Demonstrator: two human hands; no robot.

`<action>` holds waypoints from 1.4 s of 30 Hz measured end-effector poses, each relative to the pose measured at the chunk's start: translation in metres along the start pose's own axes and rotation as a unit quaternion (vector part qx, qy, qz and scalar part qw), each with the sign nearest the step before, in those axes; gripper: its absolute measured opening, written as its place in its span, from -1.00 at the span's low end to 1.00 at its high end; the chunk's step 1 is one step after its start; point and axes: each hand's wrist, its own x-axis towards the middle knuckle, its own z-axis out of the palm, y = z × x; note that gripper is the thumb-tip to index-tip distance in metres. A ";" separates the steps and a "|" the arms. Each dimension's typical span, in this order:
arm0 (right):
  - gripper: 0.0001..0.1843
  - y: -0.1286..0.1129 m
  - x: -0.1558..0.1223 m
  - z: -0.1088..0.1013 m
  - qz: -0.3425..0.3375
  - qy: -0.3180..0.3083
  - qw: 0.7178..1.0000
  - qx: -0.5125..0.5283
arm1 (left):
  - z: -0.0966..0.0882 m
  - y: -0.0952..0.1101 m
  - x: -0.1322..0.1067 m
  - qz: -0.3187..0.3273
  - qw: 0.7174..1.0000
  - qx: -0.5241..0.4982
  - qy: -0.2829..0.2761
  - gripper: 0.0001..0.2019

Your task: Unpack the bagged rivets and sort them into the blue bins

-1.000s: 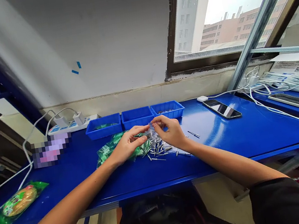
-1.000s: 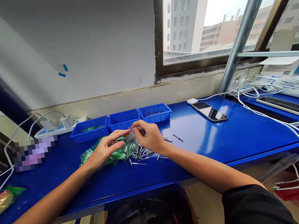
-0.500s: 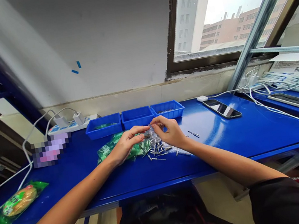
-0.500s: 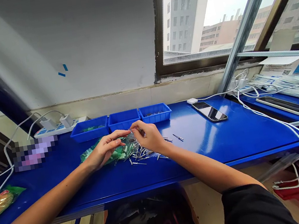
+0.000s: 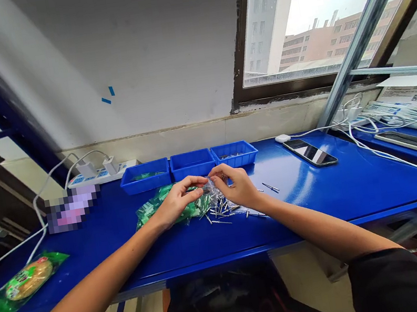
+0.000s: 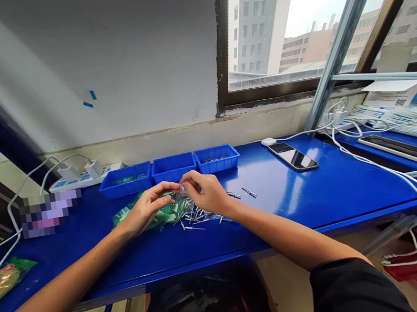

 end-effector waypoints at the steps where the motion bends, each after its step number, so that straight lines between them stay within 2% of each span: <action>1: -0.91 0.000 0.000 0.000 0.001 0.001 1.000 -0.001 | 0.000 0.000 0.000 0.000 1.000 0.000 0.002 -0.69; 7: -0.91 0.001 0.000 0.000 -0.003 0.010 1.000 -0.010 | 0.000 0.001 0.000 0.008 1.000 -0.009 0.012 -0.74; 12: -0.94 0.009 0.005 -0.003 0.025 0.046 0.999 -0.011 | 0.003 0.006 -0.001 0.014 0.999 0.045 0.020 -0.75; 16: -0.95 0.009 0.006 -0.002 0.047 0.001 0.999 0.020 | 0.007 0.002 0.001 0.015 0.991 0.108 0.081 -0.66; 20: -0.93 0.002 0.000 0.004 0.038 -0.063 0.996 0.051 | 0.009 -0.001 0.001 0.023 0.980 0.186 0.072 -0.75; 27: -0.74 0.000 0.000 0.005 0.086 -0.057 0.990 0.100 | -0.003 -0.007 0.007 -0.017 0.975 0.197 0.096 -0.80; 32: -0.75 0.003 0.003 0.001 0.101 -0.070 0.990 0.074 | -0.016 -0.015 0.011 -0.112 0.982 0.148 0.024 -0.86; 34: -0.78 0.003 0.003 0.000 0.096 -0.099 0.989 0.051 | -0.017 -0.014 0.011 -0.118 0.983 0.139 0.019 -0.87; 38: -0.80 0.002 0.002 0.001 0.085 -0.142 0.986 0.020 | -0.019 -0.010 0.011 -0.117 0.986 0.105 0.049 -0.86; 42: -0.81 0.002 0.002 0.001 0.076 -0.189 0.979 -0.028 | -0.025 -0.010 0.011 -0.143 0.985 0.097 0.001 -0.85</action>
